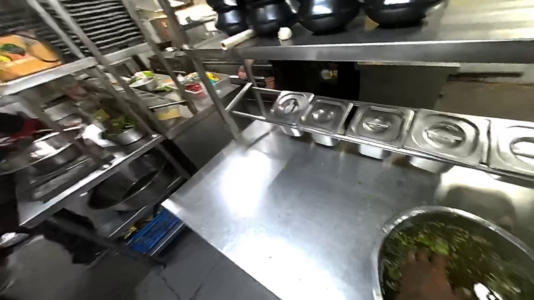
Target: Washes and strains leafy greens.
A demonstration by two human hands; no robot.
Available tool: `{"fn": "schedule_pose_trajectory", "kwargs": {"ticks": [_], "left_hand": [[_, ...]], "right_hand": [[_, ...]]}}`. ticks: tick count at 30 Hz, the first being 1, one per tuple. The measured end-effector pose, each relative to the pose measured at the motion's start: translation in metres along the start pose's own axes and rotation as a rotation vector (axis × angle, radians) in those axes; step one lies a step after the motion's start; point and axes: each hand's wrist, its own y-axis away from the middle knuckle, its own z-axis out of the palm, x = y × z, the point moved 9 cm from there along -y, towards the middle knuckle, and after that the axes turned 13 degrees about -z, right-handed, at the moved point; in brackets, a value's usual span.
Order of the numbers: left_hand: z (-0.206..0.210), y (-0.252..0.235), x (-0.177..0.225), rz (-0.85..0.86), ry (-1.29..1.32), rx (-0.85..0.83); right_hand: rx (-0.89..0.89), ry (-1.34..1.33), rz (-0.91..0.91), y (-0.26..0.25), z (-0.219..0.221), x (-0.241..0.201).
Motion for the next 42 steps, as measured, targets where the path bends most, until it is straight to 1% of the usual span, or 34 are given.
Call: {"fn": "schedule_pose_trajectory", "kwargs": {"ticks": [3,6,12,15,17,19,21,22,24,26,28,31,34,35,39,42], "left_hand": [[0.002,0.003,0.001,-0.032,-0.043,-0.038],[0.003,-0.001,0.002,-0.049,-0.091,-0.047],[0.005,-0.004,0.003,-0.054,-0.110,-0.055],[0.004,-0.003,0.005,-0.044,-0.108,-0.061],[0.004,-0.003,0.005,-0.042,-0.107,-0.070],[0.003,-0.004,0.005,-0.035,-0.101,-0.066],[0.002,-0.005,0.007,-0.032,-0.101,-0.052],[0.002,-0.005,0.005,-0.038,-0.107,-0.053],[0.004,-0.002,0.004,-0.040,-0.111,-0.056],[-0.001,-0.005,0.007,-0.041,-0.093,-0.050],[0.003,-0.005,0.003,-0.063,-0.100,-0.060],[0.008,-0.007,0.003,-0.054,-0.127,-0.059],[0.009,-0.007,0.004,-0.051,-0.138,-0.054],[0.008,-0.007,0.004,-0.056,-0.142,-0.054],[0.007,-0.005,0.006,-0.063,-0.149,-0.071],[0.008,-0.007,0.005,-0.048,-0.152,-0.055]], "right_hand": [[0.162,0.060,-0.031,0.003,-0.006,-0.004],[0.212,0.058,-0.011,0.002,-0.007,-0.002],[0.153,0.019,0.025,0.000,-0.003,0.005],[0.087,0.041,0.029,0.003,-0.001,0.004],[0.045,0.027,0.005,0.003,0.005,-0.004],[0.036,-0.018,-0.063,-0.003,0.014,-0.020],[-0.001,0.035,-0.098,-0.002,0.018,-0.023],[-0.011,0.127,-0.070,0.004,0.011,-0.007],[0.027,0.330,0.075,0.031,-0.023,0.047],[0.136,0.398,0.139,0.039,-0.048,0.079],[0.188,0.372,0.180,0.046,-0.055,0.087],[0.189,0.271,0.262,0.048,-0.049,0.080],[0.125,-0.041,0.316,0.038,-0.048,0.072],[0.125,-0.110,0.335,0.036,-0.050,0.067],[0.230,-0.216,0.344,0.028,-0.067,0.039],[0.269,-0.244,0.339,0.027,-0.083,0.021]]}}
